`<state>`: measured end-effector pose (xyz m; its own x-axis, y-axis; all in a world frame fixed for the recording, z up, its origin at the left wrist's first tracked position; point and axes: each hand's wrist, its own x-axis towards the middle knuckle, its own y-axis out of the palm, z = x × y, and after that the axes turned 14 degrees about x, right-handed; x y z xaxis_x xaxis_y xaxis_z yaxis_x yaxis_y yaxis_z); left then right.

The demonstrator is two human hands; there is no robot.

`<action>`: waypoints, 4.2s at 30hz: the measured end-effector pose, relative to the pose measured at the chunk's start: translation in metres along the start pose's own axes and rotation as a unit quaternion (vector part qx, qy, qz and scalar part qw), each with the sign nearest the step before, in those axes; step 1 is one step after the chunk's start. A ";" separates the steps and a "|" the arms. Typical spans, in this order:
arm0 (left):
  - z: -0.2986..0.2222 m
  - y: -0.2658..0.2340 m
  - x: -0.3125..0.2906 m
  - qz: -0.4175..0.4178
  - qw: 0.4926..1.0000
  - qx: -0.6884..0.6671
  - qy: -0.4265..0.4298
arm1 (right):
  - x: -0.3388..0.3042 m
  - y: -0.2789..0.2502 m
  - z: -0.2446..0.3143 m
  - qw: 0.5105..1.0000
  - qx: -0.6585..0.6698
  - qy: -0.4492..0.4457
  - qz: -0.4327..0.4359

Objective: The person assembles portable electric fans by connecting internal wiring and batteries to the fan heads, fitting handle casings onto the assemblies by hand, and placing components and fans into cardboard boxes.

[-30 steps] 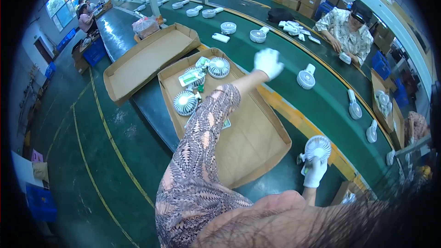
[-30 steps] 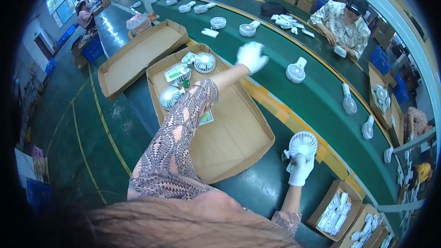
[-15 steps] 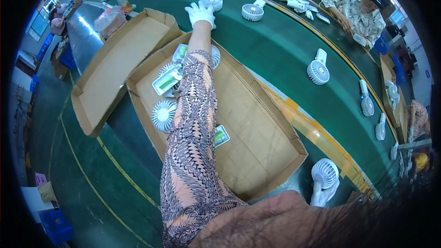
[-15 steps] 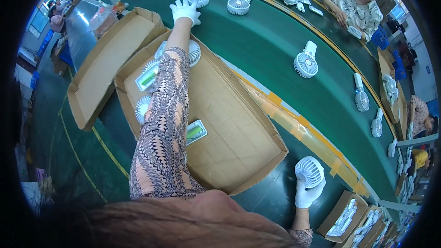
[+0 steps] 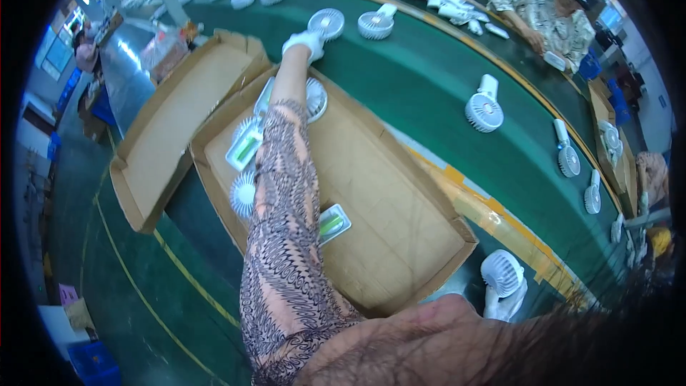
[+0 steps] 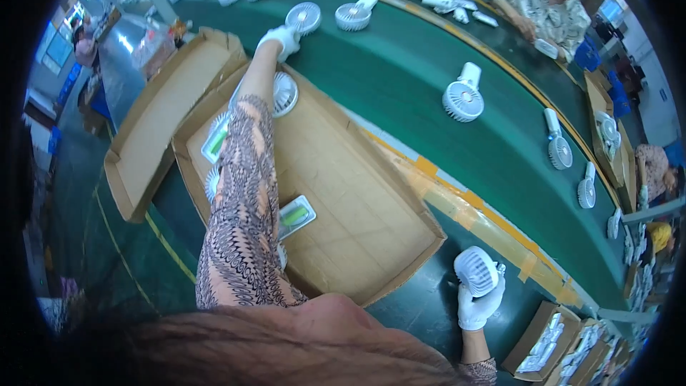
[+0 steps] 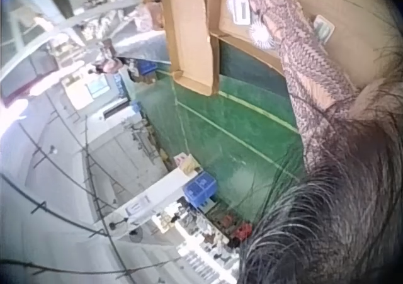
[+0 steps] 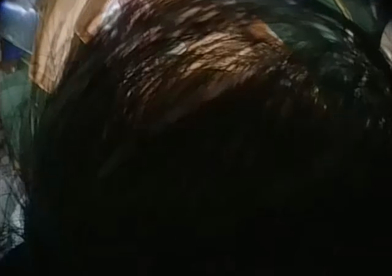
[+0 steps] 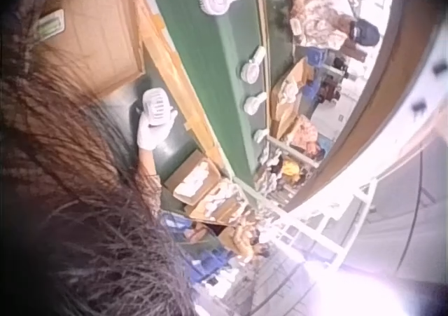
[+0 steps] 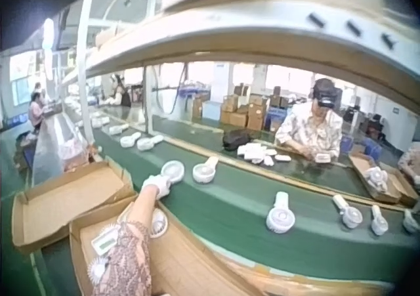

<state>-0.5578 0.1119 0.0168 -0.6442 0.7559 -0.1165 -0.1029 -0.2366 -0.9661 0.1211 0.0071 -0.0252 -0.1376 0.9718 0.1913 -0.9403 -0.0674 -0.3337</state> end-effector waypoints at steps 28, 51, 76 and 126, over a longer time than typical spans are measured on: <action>-0.350 -0.095 -0.364 0.050 0.777 -0.351 0.520 | 0.027 -0.033 0.008 0.958 0.266 -0.031 -0.099; -0.349 -0.062 -0.504 0.538 0.323 -0.717 0.304 | 0.017 -0.104 0.079 0.694 0.716 0.071 0.022; -0.376 -0.036 -0.487 0.530 0.259 -0.793 0.153 | 0.023 -0.109 0.055 0.716 0.690 0.079 0.068; -0.379 -0.048 -0.484 0.386 0.412 -0.805 0.180 | 0.011 -0.110 0.075 0.916 -0.052 -0.331 0.223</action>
<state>0.0464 -0.0106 0.0326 0.1705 0.9451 -0.2788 0.8510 0.0014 0.5252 0.1998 0.0081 0.0824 -0.6914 0.5015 0.5201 -0.7147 -0.3692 -0.5941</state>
